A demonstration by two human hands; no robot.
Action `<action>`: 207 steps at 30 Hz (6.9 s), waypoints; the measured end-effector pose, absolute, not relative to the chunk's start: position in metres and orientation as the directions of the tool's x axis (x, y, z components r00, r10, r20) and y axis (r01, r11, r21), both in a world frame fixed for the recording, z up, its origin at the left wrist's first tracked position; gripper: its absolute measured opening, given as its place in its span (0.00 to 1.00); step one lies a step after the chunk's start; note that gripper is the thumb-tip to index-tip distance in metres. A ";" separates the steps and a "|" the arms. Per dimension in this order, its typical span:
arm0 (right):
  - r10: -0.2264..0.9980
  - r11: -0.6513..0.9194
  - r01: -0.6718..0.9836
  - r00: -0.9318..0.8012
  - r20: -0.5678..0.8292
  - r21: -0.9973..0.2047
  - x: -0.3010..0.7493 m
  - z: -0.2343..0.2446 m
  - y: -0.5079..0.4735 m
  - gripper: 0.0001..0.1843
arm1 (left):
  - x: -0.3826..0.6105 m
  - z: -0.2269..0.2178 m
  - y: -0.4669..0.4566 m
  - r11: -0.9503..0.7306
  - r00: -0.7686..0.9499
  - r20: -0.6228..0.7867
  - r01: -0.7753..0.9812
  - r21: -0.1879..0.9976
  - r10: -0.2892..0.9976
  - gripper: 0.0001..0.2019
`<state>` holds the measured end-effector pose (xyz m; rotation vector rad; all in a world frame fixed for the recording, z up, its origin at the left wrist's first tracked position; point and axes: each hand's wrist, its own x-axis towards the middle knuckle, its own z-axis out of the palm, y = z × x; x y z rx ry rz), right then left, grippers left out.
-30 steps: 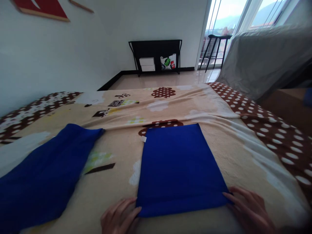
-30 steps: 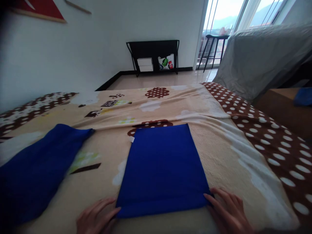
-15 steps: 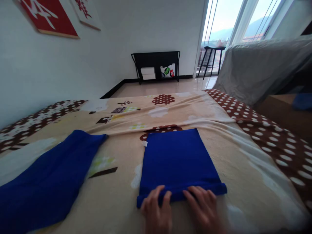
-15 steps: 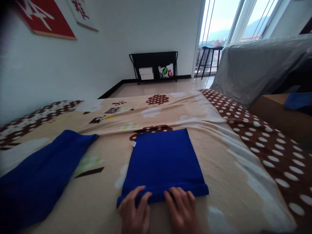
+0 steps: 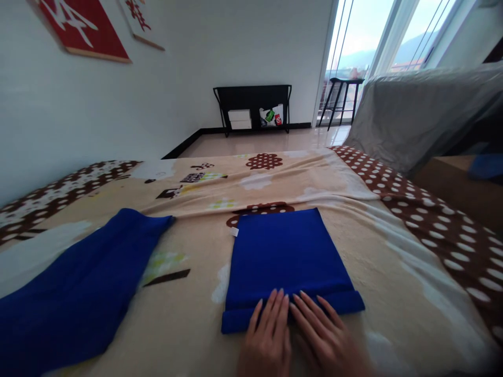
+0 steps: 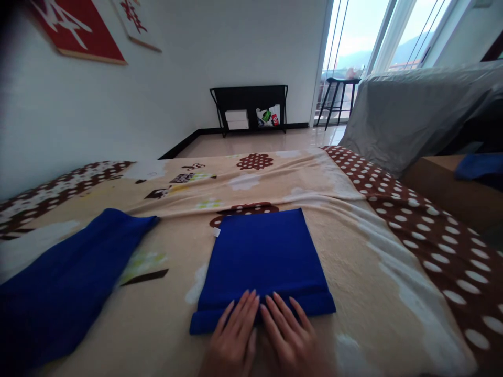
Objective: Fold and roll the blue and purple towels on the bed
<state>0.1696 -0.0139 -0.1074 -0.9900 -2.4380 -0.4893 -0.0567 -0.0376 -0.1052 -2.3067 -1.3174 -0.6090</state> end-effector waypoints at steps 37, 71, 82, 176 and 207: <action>0.663 0.578 0.816 -0.484 0.570 0.020 0.272 -0.127 0.012 0.19 | -0.127 -0.091 -0.039 -0.473 0.337 0.646 0.880 0.042 0.685 0.19; 0.743 0.476 0.879 -0.419 0.522 0.029 0.199 -0.112 0.014 0.25 | -0.099 -0.096 -0.017 -0.242 0.325 0.562 0.945 -0.218 0.760 0.20; 0.870 0.377 0.921 -0.316 0.378 -0.097 0.241 -0.124 0.043 0.29 | -0.148 -0.107 -0.002 -0.183 0.207 0.397 0.978 -0.098 0.894 0.26; 0.609 0.738 0.674 -0.662 0.437 -0.008 0.260 -0.099 0.043 0.30 | -0.143 -0.065 -0.027 -0.559 0.568 0.425 0.814 -0.161 0.705 0.27; 0.717 0.642 0.764 -0.570 0.401 -0.062 0.240 -0.109 0.050 0.31 | -0.133 -0.082 -0.017 -0.385 0.389 0.332 0.919 -0.081 0.859 0.29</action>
